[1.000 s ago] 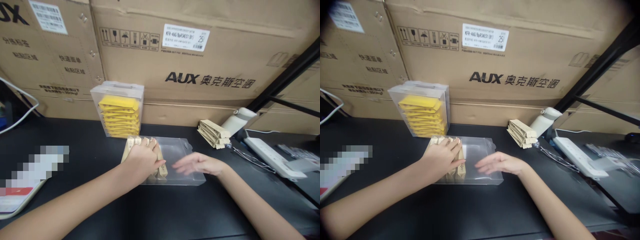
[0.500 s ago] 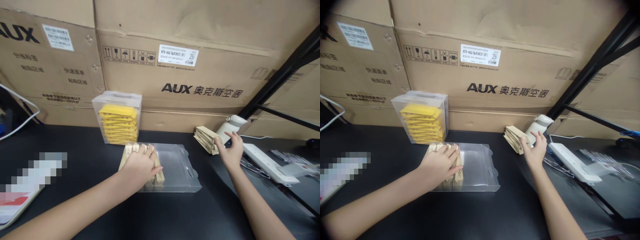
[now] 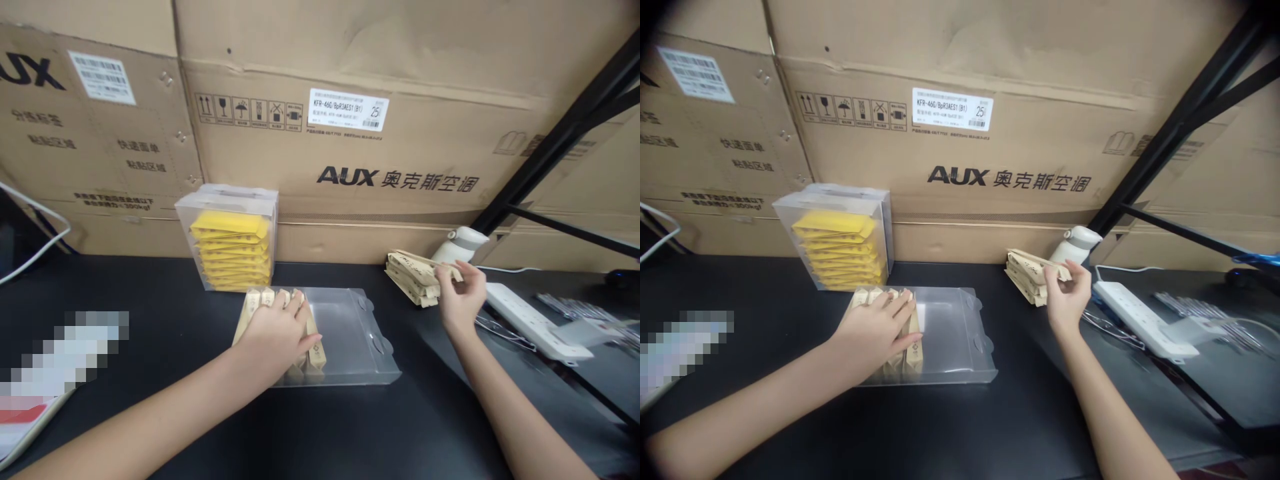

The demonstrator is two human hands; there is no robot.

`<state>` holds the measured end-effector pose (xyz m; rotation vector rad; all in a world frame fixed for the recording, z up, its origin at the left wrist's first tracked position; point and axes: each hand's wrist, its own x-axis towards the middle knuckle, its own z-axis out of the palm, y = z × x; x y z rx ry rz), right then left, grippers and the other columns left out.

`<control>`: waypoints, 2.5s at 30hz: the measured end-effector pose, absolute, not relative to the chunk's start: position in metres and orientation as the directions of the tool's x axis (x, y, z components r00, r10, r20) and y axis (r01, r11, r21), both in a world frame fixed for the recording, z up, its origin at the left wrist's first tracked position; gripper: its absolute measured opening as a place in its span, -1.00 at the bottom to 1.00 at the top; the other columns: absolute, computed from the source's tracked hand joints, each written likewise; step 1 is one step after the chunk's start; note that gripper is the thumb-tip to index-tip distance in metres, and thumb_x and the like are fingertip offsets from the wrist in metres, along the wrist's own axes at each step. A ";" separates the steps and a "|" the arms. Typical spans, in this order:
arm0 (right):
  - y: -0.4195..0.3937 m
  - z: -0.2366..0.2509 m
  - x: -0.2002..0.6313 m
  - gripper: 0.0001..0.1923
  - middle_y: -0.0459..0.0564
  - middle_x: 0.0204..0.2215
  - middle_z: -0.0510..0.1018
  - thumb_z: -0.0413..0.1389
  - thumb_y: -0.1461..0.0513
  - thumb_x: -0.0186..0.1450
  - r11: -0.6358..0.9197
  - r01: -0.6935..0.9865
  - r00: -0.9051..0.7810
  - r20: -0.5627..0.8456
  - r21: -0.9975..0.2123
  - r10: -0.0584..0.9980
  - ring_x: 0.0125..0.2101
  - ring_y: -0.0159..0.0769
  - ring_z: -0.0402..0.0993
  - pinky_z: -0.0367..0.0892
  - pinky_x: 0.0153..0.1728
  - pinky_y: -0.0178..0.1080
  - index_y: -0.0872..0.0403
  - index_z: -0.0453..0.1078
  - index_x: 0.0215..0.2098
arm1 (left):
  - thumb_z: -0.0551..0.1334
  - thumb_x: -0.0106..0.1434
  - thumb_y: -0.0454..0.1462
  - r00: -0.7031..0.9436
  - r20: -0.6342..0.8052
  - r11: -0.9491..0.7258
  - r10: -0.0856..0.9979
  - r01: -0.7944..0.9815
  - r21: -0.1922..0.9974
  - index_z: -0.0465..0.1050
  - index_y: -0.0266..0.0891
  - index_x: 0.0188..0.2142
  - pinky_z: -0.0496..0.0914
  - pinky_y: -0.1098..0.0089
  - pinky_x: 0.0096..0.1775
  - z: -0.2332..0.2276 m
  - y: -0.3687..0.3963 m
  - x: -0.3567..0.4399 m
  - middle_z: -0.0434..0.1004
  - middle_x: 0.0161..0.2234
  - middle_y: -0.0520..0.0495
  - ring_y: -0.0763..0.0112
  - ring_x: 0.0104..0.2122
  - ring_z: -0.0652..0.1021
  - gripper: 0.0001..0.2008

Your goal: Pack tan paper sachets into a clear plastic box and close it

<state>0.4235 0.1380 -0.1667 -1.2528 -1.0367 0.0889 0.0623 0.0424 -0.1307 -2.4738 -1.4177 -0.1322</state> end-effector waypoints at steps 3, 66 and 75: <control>0.134 -0.157 0.416 -0.46 -0.07 -0.47 0.41 0.07 -0.24 0.10 0.289 0.306 0.589 0.419 -0.907 0.691 -0.50 -0.29 0.37 0.37 -0.50 -0.19 0.03 0.29 -0.30 | 0.15 0.36 -0.01 0.519 0.241 -0.478 0.820 0.853 -0.211 0.47 -0.34 0.11 0.51 0.21 -0.24 -0.132 0.044 0.063 0.47 0.16 -0.21 0.04 0.00 0.55 -0.48; 0.109 -0.165 0.364 -0.65 0.14 -0.34 0.66 0.19 0.03 0.20 0.146 0.341 -0.085 0.124 -0.929 0.989 -0.36 -0.15 0.61 0.52 -0.22 -0.04 0.13 0.54 -0.23 | 0.08 0.43 -0.19 0.637 0.306 -0.588 0.708 0.771 -0.246 0.42 -0.33 0.12 0.36 0.25 -0.22 -0.138 0.043 0.062 0.56 0.02 -0.19 0.17 -0.09 0.54 -0.62; 0.132 -0.167 0.425 -0.58 0.24 0.10 0.43 0.15 0.03 0.06 0.159 0.761 0.387 0.637 -0.628 0.666 0.18 0.12 0.24 0.05 0.22 0.13 0.09 0.45 -0.19 | 0.09 0.43 -0.18 0.636 0.316 -0.595 0.704 0.771 -0.227 0.43 -0.33 0.10 0.36 0.24 -0.20 -0.142 0.045 0.062 0.56 0.04 -0.18 0.16 -0.08 0.54 -0.63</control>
